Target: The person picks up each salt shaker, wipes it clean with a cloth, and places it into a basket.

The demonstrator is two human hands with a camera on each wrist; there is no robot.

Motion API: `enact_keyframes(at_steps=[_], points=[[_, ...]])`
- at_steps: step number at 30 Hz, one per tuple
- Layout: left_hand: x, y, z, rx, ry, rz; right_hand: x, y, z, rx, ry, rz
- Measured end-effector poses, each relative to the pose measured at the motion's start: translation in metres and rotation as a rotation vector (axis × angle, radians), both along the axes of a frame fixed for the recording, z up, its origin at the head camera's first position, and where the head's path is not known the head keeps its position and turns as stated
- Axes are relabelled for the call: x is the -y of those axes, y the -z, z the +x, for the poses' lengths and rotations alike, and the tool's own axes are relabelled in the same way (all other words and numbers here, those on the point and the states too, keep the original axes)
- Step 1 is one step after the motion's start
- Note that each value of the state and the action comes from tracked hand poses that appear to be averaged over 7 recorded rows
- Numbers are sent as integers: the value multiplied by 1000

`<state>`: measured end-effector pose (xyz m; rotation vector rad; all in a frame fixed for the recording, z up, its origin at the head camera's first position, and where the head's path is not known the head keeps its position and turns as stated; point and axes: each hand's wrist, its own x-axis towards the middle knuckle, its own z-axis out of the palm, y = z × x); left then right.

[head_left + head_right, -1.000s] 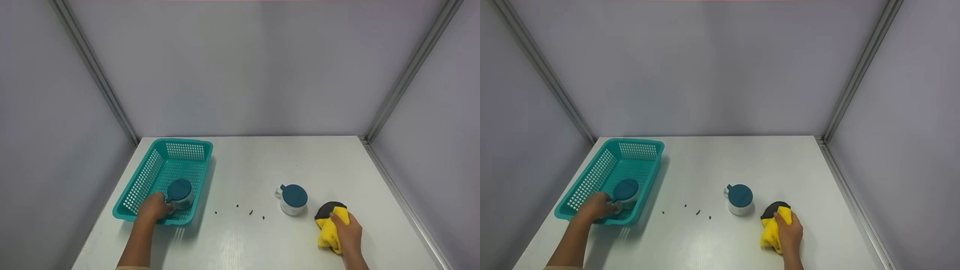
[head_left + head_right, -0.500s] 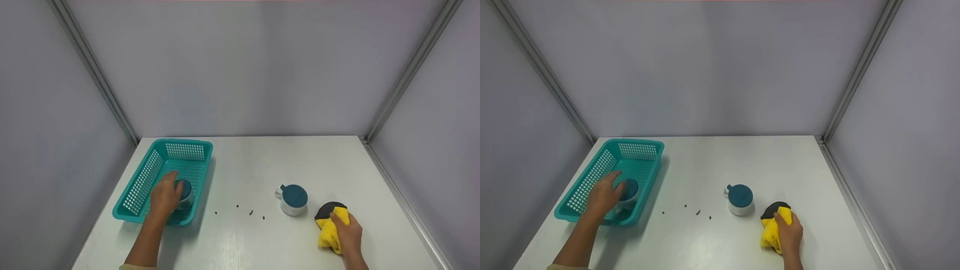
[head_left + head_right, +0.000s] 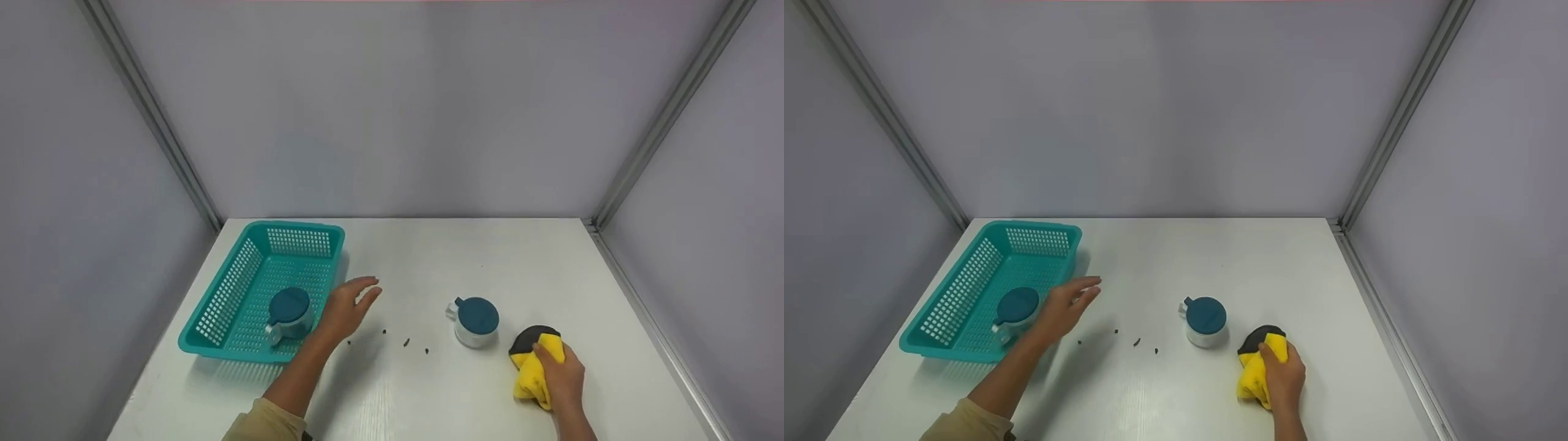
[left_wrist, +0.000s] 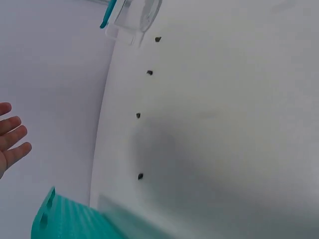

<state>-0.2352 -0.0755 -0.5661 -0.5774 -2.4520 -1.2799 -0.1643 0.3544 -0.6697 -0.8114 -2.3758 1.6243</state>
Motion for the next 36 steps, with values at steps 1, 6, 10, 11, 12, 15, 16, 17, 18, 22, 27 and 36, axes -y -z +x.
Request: enact_keyframes(at_steps=[1, 6, 10, 11, 12, 15, 16, 17, 18, 22, 27, 36], points=[[-6, 1, -4, 28, 35, 29, 1, 0, -1, -3, -3, -3], [-35, 6, -20, 180, 168, 152, 3, -1, -4, -12, -10, -1], [-58, 12, -30, 240, 218, 169, 1, -3, -5, -25, -13, 5], [-63, 14, -32, 251, 225, 164, 1, -3, -5, -27, -14, 6], [-68, 16, -33, 259, 232, 157, 0, -3, -4, -29, -16, 10], [-81, 23, -38, 294, 237, 123, -1, -2, -3, -26, -19, 11], [-84, 25, -38, 304, 238, 112, -1, -2, -3, -25, -20, 14], [-88, 28, -39, 312, 238, 100, -1, -1, -2, -24, -22, 17], [-91, 30, -39, 321, 237, 94, -1, -1, -2, -24, -22, 19], [-101, 38, -40, 331, 230, 82, 0, 2, -1, -27, -17, 33], [-114, 46, -40, 362, 235, 83, -2, 4, -1, -28, -13, 42], [-137, 51, -38, 455, 290, 15, 0, 3, -2, -14, -10, 29]])
